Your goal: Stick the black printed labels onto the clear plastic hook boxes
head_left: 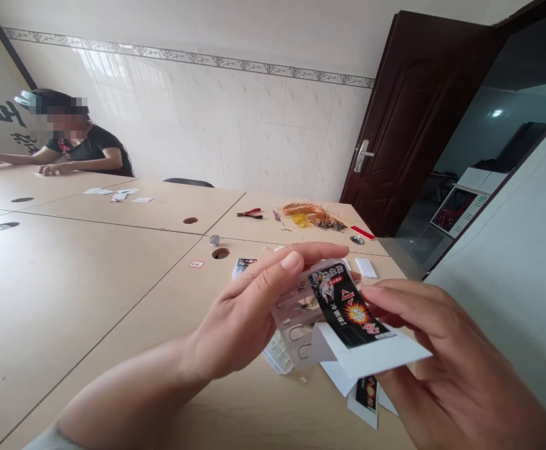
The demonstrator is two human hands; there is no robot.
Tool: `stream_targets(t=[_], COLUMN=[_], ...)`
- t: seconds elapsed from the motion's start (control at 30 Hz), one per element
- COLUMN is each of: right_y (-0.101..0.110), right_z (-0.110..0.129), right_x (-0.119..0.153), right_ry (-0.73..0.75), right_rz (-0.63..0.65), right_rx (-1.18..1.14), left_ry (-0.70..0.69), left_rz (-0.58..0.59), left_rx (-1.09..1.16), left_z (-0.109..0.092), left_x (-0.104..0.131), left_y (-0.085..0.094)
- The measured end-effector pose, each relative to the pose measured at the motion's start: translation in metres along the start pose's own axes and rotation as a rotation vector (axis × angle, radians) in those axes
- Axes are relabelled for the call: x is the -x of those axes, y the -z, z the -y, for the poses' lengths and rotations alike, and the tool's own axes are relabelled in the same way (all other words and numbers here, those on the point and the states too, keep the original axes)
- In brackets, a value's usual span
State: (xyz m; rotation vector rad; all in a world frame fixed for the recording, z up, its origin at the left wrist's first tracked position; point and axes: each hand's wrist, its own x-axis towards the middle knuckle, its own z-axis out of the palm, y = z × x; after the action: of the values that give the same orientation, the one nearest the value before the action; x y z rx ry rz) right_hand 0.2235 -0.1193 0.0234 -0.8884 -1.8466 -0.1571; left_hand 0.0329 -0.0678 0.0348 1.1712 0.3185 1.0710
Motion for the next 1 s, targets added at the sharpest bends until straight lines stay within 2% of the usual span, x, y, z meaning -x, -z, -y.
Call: stream_targets(t=[0.27,0.37,0.53,0.83,1.0], right_y=[-0.005,-0.008,-0.010,-0.010,-0.012], right_z=[-0.006,-0.008,-0.011,-0.018,-0.020], right_x=[-0.003,-0.006,-0.010,-0.005,-0.003], right_ry=[0.026,-0.022,-0.169,-0.254,-0.189], right_rz=[-0.017,-0.033,0.047,0.073,0.119], right_rx=[-0.065,-0.133,-0.370,-0.352,-0.297], left_ry=[-0.016,-0.055,-0.071,-0.049,-0.032], left_rz=[-0.057,-0.045,-0.034,0.140,0.154], left_rx=[0.014,0.045,0.073,-0.083,-0.250], left_z=[0.000,0.000,0.000,0.002,-0.002], left_x=[-0.001,-0.001,-0.003,-0.002,-0.003], left_y=[-0.002,-0.003,-0.002,0.014,0.016])
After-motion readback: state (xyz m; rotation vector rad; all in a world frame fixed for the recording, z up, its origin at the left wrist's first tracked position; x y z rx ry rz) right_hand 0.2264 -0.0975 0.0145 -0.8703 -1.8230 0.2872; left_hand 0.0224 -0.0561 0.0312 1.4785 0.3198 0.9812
